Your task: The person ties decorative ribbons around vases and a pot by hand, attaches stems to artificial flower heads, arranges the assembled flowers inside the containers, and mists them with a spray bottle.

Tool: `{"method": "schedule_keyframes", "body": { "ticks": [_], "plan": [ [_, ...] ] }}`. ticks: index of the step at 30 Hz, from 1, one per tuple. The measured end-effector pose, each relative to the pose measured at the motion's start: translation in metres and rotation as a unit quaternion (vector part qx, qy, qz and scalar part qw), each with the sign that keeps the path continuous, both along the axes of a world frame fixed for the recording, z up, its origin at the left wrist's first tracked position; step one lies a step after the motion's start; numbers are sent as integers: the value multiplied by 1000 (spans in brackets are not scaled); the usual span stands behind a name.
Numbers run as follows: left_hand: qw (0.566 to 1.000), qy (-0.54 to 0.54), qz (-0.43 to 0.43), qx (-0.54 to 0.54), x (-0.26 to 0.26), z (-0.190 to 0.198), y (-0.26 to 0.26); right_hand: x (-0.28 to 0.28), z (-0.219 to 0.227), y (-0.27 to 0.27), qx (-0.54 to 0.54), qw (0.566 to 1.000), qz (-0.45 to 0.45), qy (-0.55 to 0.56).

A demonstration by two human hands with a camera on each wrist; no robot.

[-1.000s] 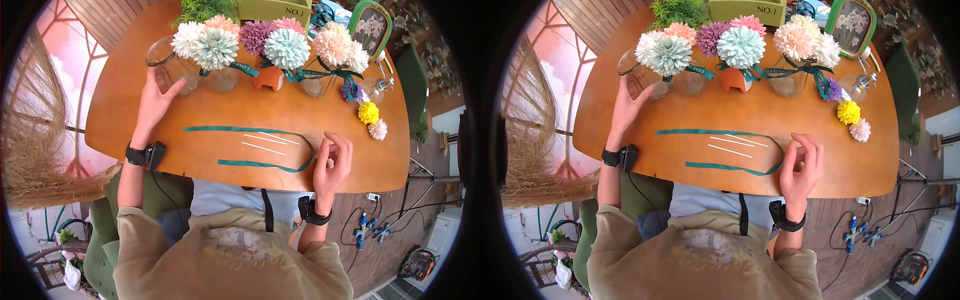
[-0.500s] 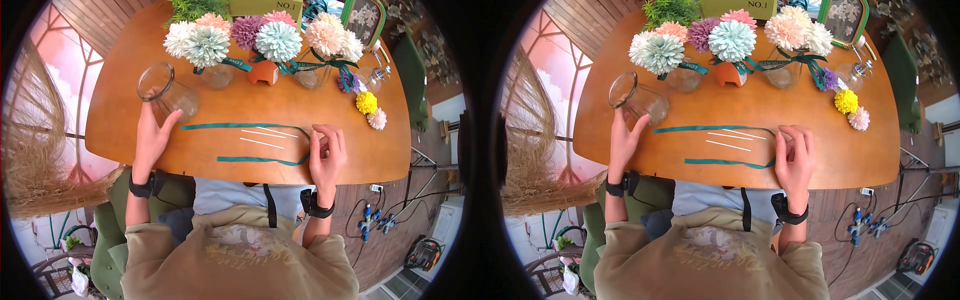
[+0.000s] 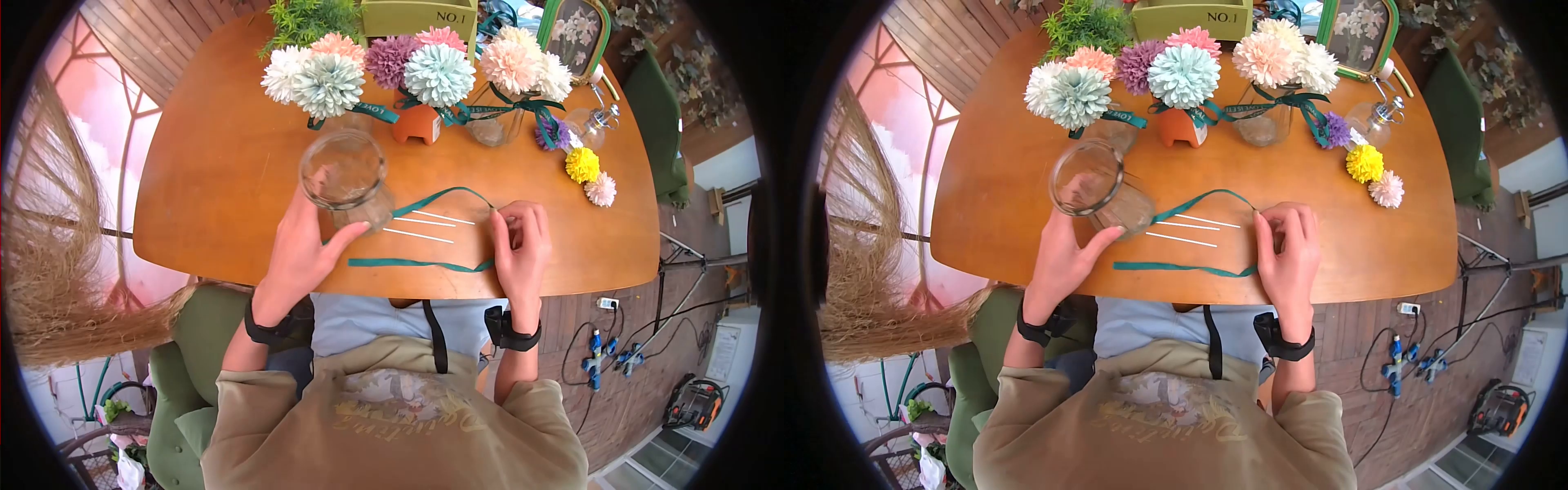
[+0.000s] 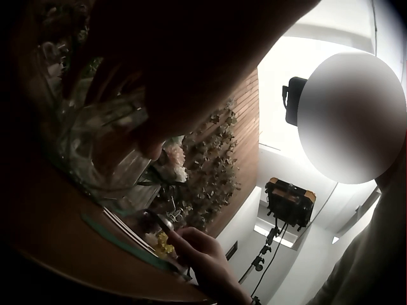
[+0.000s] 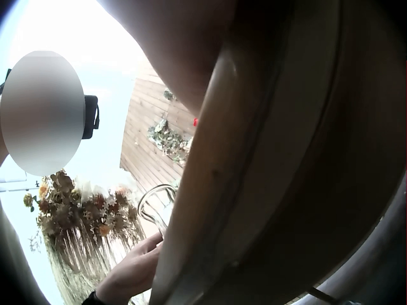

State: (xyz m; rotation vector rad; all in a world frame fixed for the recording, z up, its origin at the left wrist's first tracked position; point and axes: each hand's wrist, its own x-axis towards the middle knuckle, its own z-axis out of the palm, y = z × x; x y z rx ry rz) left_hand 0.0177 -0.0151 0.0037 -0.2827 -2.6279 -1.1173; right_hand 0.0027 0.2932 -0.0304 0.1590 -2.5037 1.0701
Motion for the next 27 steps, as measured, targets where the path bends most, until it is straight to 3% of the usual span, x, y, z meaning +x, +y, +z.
{"method": "schedule_keyframes", "body": {
  "ticks": [2,3,5,15,18,19,21,23,25,27],
  "plan": [
    [1000,-7,-15,1,-2,-2,8,-1,5,4,-45,991,21,127],
    [1000,-5,-15,2,-2,0,12,1,7,5,-44,990,21,129],
    [999,-26,-39,8,-3,6,20,8,11,6,-273,958,27,88],
    [998,44,-52,3,1,2,22,-3,84,-14,-345,923,135,109],
    [992,119,-34,40,13,8,11,3,113,-23,-385,887,236,99],
    [985,160,-27,61,21,15,8,4,121,-27,-384,887,236,99],
    [976,202,-18,83,27,35,4,6,134,-38,-311,881,336,116],
    [959,247,-119,72,31,60,8,1,147,-55,-225,870,421,120],
    [951,236,-158,126,25,74,15,5,156,-73,-168,890,414,86],
    [919,82,-344,174,20,79,12,-4,155,-82,-84,920,365,116]
  ]
}}
